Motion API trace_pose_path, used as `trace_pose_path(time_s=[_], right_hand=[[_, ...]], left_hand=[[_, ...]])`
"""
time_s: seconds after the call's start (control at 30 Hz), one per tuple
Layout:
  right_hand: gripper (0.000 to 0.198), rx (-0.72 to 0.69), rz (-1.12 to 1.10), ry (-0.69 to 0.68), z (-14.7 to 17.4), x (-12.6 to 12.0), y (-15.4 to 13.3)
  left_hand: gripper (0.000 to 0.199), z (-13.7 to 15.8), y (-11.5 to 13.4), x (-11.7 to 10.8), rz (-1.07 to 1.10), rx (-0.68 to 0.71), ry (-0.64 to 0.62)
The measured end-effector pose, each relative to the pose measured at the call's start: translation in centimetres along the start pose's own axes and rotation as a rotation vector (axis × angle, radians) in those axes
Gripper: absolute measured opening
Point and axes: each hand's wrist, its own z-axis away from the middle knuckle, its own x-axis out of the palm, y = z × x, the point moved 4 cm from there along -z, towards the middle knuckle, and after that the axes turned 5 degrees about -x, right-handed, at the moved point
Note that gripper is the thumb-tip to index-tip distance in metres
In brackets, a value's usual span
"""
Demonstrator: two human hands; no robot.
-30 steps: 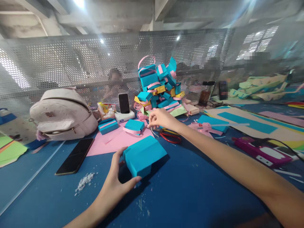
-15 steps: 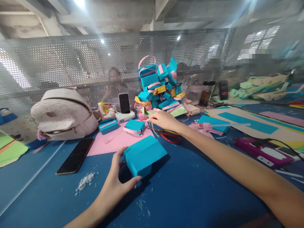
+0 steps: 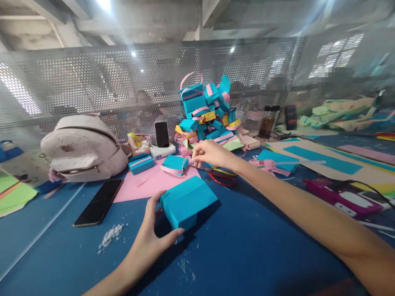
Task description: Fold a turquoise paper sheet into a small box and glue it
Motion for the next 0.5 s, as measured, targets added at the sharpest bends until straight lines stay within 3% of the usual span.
trace_pose_path(time_s=[0.33, 0.5], right_hand=[[0.014, 0.206, 0.833, 0.147, 0.8, -2.2, -0.6], [0.014, 0.288, 0.882, 0.091, 1.1, -2.6, 0.3]], left_hand=[[0.079, 0.0, 0.0, 0.0, -0.029, 0.014, -0.016], [0.08, 0.0, 0.0, 0.0, -0.03, 0.015, -0.012]])
